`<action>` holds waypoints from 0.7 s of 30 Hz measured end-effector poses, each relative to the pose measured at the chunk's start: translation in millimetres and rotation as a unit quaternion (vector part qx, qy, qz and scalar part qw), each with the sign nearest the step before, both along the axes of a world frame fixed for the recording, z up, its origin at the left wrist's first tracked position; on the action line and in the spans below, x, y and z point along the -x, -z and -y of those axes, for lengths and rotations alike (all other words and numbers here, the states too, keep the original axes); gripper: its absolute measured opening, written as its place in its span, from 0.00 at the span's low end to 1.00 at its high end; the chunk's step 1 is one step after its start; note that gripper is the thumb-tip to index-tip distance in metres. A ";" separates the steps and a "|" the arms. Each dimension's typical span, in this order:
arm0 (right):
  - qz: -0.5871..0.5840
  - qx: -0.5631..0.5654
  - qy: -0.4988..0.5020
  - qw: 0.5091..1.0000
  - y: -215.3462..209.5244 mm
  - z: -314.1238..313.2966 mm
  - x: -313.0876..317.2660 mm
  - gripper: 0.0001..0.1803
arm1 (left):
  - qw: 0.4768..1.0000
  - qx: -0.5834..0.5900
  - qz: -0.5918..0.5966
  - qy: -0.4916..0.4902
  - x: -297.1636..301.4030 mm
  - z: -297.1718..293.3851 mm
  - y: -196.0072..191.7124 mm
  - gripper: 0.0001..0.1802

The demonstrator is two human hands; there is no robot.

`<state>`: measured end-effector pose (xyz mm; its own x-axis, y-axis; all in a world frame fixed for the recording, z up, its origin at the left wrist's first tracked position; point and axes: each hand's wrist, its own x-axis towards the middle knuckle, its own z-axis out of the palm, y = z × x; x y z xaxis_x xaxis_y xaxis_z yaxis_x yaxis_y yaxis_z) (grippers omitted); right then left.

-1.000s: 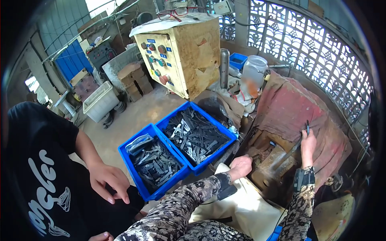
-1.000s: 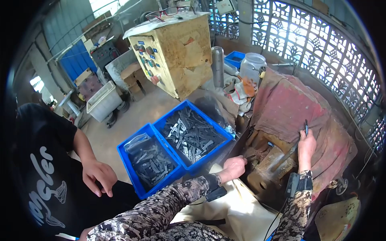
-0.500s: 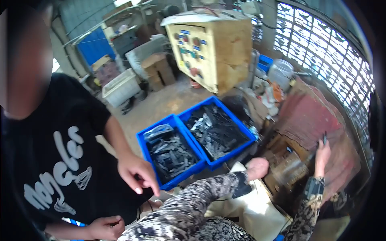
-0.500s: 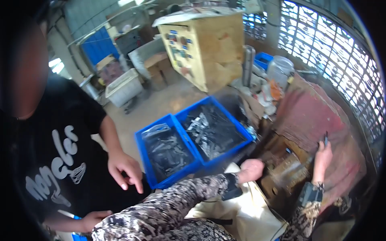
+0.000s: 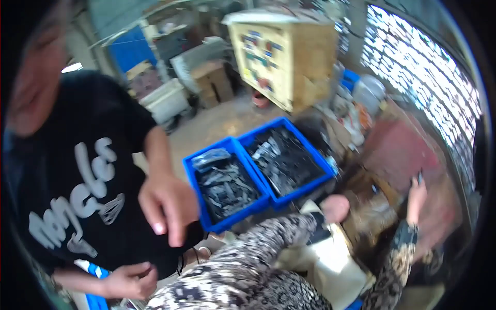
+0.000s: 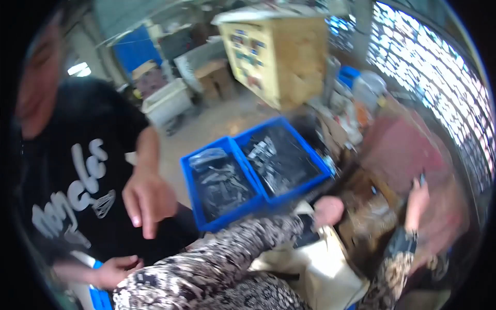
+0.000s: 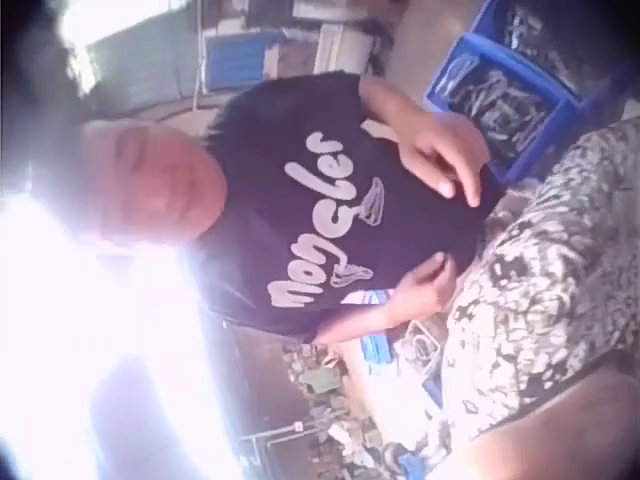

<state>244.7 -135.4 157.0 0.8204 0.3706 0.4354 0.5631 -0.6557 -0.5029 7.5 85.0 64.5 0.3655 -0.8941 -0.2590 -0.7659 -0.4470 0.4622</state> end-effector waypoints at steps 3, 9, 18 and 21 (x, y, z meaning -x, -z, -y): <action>-0.028 0.017 0.066 0.997 -14.3 3.2 10.2 0.23 | 0.959 0.072 -0.012 0.273 -28.8 7.0 10.4 0.11; -0.025 0.061 0.084 0.994 -14.0 -15.4 6.7 0.22 | 0.793 -0.029 0.073 -0.604 -31.9 62.4 55.7 0.06; -0.038 0.076 0.104 0.991 -24.5 -15.5 32.1 0.20 | 0.707 -0.072 0.155 -0.686 22.2 68.0 19.6 0.06; -0.049 0.065 0.103 0.991 -25.8 -18.3 40.6 0.20 | 0.697 -0.052 0.186 -0.691 26.8 64.9 38.4 0.07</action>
<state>204.1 -117.0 182.7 0.9203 0.2385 0.3100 0.3634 -0.8147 -0.4519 -19.4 20.1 26.2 0.9180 0.3938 0.0461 0.3701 -0.8928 0.2567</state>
